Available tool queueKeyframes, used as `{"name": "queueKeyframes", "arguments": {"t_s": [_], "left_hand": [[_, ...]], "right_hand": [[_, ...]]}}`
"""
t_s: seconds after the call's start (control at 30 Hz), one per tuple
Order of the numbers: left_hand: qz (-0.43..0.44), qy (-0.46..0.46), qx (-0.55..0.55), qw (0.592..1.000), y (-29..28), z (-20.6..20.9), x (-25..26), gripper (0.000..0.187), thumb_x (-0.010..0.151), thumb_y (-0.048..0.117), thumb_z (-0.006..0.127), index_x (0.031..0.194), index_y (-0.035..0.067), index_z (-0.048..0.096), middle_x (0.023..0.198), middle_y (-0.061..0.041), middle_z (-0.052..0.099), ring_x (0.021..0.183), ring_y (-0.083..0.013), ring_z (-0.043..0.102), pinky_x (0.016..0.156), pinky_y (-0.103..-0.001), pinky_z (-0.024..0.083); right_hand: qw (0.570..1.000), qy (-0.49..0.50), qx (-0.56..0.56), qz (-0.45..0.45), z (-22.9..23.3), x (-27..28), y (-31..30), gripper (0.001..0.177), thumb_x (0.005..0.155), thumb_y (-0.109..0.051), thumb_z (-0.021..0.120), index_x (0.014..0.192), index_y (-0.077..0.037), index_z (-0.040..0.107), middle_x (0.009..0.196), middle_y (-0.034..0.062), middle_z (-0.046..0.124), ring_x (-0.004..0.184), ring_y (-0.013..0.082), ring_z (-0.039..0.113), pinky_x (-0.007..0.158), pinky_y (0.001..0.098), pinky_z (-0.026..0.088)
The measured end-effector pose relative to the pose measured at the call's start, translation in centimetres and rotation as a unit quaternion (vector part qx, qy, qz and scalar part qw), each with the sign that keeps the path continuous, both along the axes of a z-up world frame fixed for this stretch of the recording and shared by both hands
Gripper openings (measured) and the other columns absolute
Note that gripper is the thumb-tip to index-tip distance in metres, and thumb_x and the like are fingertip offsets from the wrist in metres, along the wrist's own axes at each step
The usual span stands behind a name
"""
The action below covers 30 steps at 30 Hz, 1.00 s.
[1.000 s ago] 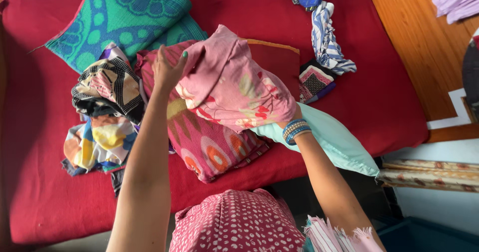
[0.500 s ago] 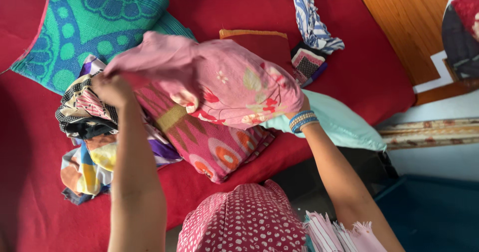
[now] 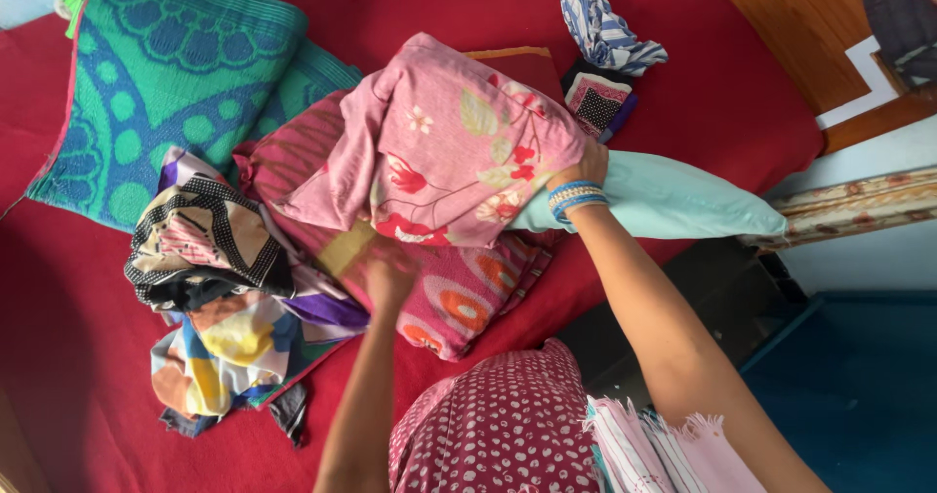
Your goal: The person places a pillow on a bed, smooths a pillowcase over another pillow, and arranges multiple pillows and fabrics on the bed surface by hand.
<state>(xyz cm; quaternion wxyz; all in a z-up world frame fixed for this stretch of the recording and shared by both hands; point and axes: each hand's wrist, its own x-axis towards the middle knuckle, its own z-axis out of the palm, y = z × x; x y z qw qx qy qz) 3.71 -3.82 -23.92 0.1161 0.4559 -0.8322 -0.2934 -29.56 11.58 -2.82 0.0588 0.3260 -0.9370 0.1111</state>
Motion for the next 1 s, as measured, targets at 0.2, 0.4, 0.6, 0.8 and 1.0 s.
{"name": "queueKeyframes", "arguments": {"t_s": [0.2,0.4,0.6,0.8,1.0], "left_hand": [[-0.035,-0.106,0.138,0.984,6.4,-2.1,-2.8,0.067,0.072,0.051,0.085,0.119,0.005,0.069,0.111,-0.023,0.073,0.11,-0.0373,0.068,0.095,-0.047,0.054],[0.042,-0.059,0.164,0.984,7.3,-2.1,-7.0,0.072,0.071,0.05,0.085,0.121,0.002,0.067,0.112,-0.024,0.072,0.109,-0.0379,0.068,0.093,-0.047,0.053],[0.238,0.06,0.335,0.91,10.0,-2.5,-9.1,0.077,0.092,0.064,0.06,0.135,-0.001,0.058,0.116,-0.028,0.07,0.11,-0.0441,0.066,0.093,-0.053,0.052],[0.414,0.271,0.509,0.704,10.9,2.9,-8.3,0.103,0.088,0.08,0.043,0.154,0.002,0.026,0.148,-0.03,0.044,0.133,-0.041,0.05,0.101,-0.061,0.05],[0.249,0.552,0.513,0.609,7.8,7.6,-7.7,0.106,0.086,0.084,0.038,0.158,0.007,0.026,0.151,-0.026,0.041,0.128,-0.0427,0.053,0.092,-0.058,0.054]], "right_hand": [[0.995,-0.092,-0.008,0.026,-0.9,-3.9,-1.2,0.029,0.09,-0.036,0.072,0.1,-0.01,0.075,0.104,0.0196,0.074,0.102,0.0413,0.068,0.092,0.0483,0.055],[0.964,-0.058,-0.053,0.254,-2.4,-8.2,-0.1,0.042,0.076,-0.036,0.074,0.104,-0.005,0.071,0.094,0.0232,0.073,0.087,0.0457,0.068,0.077,0.0526,0.055],[0.953,-0.091,-0.025,0.287,-3.3,-9.5,-1.8,0.023,0.085,-0.028,0.073,0.094,-0.007,0.07,0.087,0.0211,0.072,0.085,0.0439,0.07,0.077,0.0517,0.056],[0.921,-0.068,-0.069,0.378,0.1,-11.4,-2.5,0.023,0.074,-0.021,0.077,0.087,-0.003,0.069,0.084,0.023,0.071,0.084,0.0439,0.069,0.079,0.0525,0.055],[0.913,-0.13,-0.158,0.352,7.7,-20.2,-9.8,0.024,0.091,-0.016,0.067,0.106,0.003,0.072,0.1,0.0281,0.072,0.097,0.0426,0.07,0.084,0.0483,0.056]]}}
